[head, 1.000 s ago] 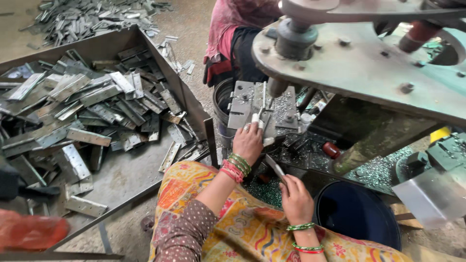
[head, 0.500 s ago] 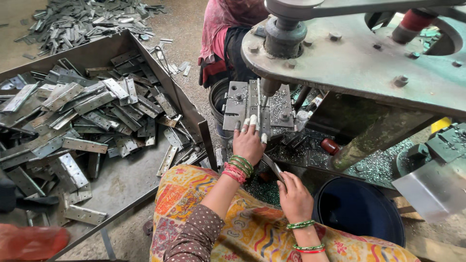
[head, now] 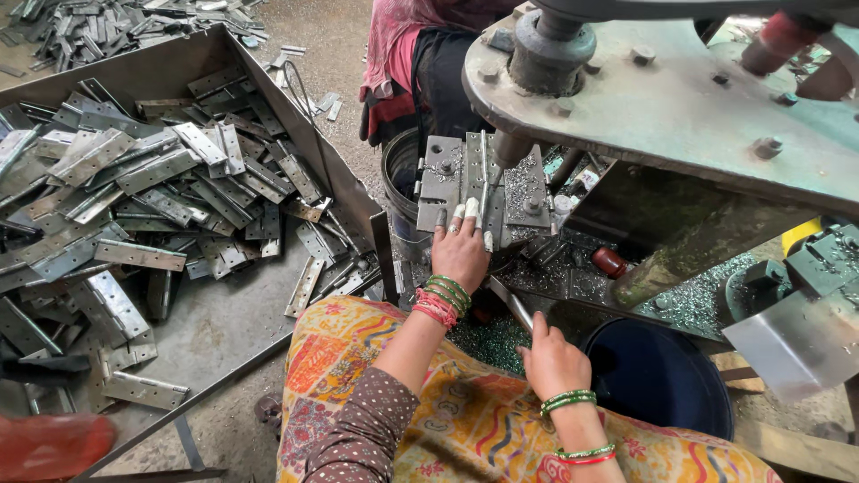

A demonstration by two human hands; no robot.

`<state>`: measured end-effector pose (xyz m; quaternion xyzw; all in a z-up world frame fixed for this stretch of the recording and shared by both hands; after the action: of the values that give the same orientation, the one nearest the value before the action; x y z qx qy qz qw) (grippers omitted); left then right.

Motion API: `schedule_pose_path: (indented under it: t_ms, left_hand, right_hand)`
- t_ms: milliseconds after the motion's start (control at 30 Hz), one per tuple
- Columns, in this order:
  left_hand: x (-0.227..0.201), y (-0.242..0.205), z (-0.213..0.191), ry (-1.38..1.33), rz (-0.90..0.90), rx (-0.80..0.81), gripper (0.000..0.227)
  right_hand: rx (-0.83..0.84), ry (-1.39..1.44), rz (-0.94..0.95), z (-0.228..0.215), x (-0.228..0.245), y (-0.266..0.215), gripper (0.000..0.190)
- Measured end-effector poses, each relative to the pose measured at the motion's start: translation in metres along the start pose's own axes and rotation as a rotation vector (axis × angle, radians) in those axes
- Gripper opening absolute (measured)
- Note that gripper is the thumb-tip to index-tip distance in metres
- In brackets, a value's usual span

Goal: The person operates a manual punching machine to process metal brackets. They pick brackets from a bin, place them under the press, pull a lever to punch holes, and then remove the finished pieces.

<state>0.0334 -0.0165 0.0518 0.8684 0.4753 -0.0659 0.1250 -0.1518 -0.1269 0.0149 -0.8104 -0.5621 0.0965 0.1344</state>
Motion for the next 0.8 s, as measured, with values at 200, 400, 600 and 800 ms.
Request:
schedule_pose_path:
  t_ms: [200,400,600,800]
  left_hand:
    - [0.005,0.007,0.006,-0.02,-0.002,-0.051,0.033]
    - [0.015,-0.001,0.002,-0.065,0.029,0.003,0.027]
    - [0.0,-0.017,-0.017,0.031,0.106,-0.152,0.026]
    - [0.008,0.018,0.003,0.106,-0.007,-0.009,0.03]
  right_hand:
    - [0.28,0.001,0.071,0.063,-0.014,0.021,0.092]
    - [0.502,0.092,0.103,0.133,-0.022,0.028,0.12]
    - [0.292,-0.021,0.014,0.068,-0.014,0.012,0.104]
    - [0.151,-0.027,0.039,0.034,-0.009,0.023,0.086]
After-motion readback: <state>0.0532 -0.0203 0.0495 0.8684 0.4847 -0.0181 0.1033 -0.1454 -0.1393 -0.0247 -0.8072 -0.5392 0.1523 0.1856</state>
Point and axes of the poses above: each hand's wrist, its own y-axis towards the middle knuckle, its own z-axis out of the palm, x = y × z, the point moved 9 cm from there along y, towards the middle knuckle, and after that the axes turned 13 degrees about x, right-handed, at the moved point
